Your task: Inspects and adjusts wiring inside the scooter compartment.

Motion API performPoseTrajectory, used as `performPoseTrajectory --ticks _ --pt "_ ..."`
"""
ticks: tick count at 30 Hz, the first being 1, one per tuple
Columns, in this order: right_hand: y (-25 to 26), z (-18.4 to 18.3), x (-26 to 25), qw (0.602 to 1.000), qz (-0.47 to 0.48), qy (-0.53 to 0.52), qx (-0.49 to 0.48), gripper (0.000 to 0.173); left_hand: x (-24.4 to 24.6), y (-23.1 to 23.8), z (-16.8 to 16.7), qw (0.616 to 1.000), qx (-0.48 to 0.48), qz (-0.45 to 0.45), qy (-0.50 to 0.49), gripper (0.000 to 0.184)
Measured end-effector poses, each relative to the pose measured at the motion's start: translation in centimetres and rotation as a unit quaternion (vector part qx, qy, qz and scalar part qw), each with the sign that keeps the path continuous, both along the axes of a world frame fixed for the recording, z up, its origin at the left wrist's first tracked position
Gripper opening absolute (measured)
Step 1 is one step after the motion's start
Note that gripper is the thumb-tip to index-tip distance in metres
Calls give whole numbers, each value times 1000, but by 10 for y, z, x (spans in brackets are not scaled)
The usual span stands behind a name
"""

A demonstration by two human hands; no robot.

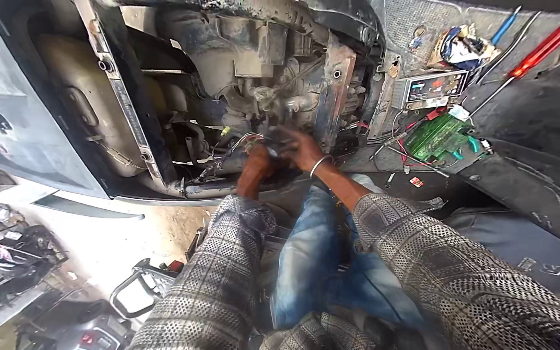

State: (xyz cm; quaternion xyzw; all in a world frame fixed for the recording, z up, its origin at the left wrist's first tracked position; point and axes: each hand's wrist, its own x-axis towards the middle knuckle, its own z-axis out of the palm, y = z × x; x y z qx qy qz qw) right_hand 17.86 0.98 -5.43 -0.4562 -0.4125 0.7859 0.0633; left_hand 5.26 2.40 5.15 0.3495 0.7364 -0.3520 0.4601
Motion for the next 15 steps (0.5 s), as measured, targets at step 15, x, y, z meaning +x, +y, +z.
performPoseTrajectory --ticks 15 --pt "1 5 -2 998 52 12 -34 55 -5 -6 3 993 71 91 35 59"
